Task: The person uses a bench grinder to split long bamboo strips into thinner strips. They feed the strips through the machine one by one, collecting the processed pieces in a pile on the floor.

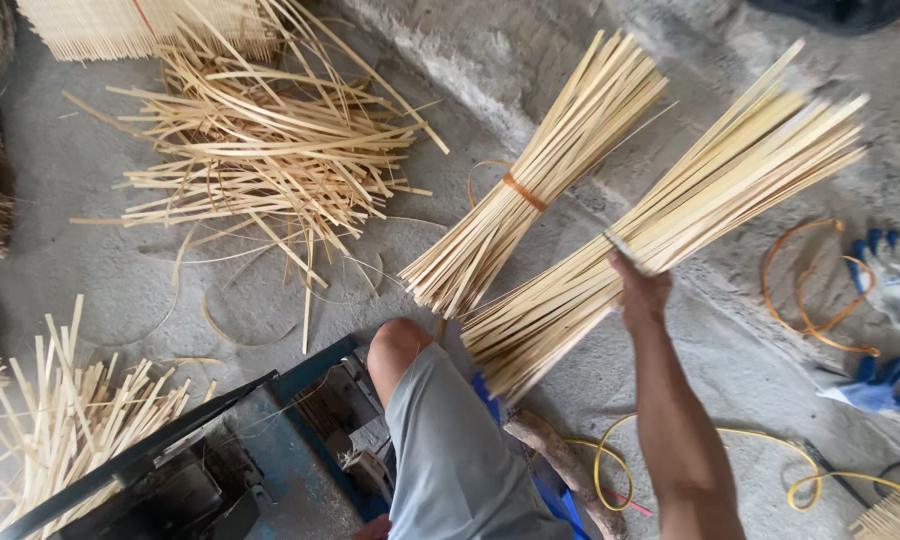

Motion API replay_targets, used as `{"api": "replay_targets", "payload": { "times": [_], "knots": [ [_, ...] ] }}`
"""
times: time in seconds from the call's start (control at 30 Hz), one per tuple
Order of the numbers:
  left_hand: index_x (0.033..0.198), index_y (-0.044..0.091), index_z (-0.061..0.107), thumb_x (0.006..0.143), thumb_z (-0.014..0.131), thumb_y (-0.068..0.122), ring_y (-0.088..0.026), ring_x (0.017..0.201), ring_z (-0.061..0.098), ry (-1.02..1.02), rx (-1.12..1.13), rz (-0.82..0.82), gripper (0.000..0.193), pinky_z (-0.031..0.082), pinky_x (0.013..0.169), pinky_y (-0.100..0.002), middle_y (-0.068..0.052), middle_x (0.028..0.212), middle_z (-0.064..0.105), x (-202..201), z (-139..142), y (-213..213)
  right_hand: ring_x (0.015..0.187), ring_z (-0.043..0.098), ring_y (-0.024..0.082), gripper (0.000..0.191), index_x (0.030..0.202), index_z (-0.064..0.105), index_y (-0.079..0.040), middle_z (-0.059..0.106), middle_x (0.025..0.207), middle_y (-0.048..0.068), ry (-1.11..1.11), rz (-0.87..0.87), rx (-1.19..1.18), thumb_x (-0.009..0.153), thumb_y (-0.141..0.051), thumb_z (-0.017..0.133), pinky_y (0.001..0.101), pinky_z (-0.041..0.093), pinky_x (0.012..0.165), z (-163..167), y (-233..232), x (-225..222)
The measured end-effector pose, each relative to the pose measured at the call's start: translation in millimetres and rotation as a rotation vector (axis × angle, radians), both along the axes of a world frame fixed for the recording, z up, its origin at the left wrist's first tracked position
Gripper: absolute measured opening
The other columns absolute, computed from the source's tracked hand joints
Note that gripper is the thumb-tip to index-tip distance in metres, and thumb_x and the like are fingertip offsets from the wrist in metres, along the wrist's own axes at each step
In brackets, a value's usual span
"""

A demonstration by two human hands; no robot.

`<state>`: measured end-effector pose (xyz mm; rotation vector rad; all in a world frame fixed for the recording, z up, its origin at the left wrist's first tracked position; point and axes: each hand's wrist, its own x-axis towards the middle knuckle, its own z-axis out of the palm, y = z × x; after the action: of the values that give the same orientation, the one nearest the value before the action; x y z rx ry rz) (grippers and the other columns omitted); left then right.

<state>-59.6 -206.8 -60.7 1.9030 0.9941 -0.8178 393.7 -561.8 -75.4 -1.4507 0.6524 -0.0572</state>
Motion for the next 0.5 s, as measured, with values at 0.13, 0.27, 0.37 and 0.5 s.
{"api": "replay_targets", "payload": {
  "times": [0.13, 0.27, 0.37, 0.5],
  "knots": [
    [0.136, 0.01, 0.058, 0.071, 0.092, 0.03, -0.027, 0.101, 0.078, -0.228, 0.01, -0.021, 0.076, 0.064, 0.089, -0.042, -0.013, 0.109, 0.078, 40, 25, -5, 0.114, 0.066, 0.023, 0.072, 0.134, 0.05, 0.0, 0.062, 0.125, 0.01, -0.18, 0.172, -0.41, 0.075, -0.009, 0.091, 0.0355, 0.057, 0.094, 90, -25, 14],
    [0.139, 0.01, 0.056, 0.071, 0.092, 0.03, -0.027, 0.101, 0.077, -0.661, -0.112, 0.068, 0.08, 0.065, 0.088, -0.042, -0.013, 0.11, 0.078, 84, 87, -30, 0.114, 0.068, 0.027, 0.056, 0.13, 0.062, 0.0, 0.069, 0.124, 0.014, -0.612, 0.579, -0.607, 0.083, -0.017, 0.087, 0.0388, 0.055, 0.103, 209, -13, -2],
    [0.157, 0.008, 0.023, 0.066, 0.097, 0.034, -0.034, 0.124, 0.067, -1.013, -0.381, 0.25, 0.12, 0.057, 0.097, -0.046, -0.023, 0.139, 0.062, 107, 146, -40, 0.109, 0.07, 0.029, 0.069, 0.127, 0.061, 0.0, 0.069, 0.119, 0.016, -0.592, 0.819, -0.763, 0.068, -0.027, 0.088, 0.039, 0.054, 0.096, 282, 27, -30],
    [0.163, 0.012, 0.004, 0.065, 0.097, 0.046, -0.034, 0.148, 0.044, -1.424, -0.669, 0.49, 0.14, 0.045, 0.112, -0.05, -0.02, 0.162, 0.037, 103, 204, -40, 0.099, 0.073, 0.031, 0.084, 0.122, 0.066, -0.004, 0.074, 0.108, 0.016, -0.607, 1.294, -0.827, 0.048, -0.031, 0.093, 0.0415, 0.055, 0.085, 325, 100, -82]
  ]
}}
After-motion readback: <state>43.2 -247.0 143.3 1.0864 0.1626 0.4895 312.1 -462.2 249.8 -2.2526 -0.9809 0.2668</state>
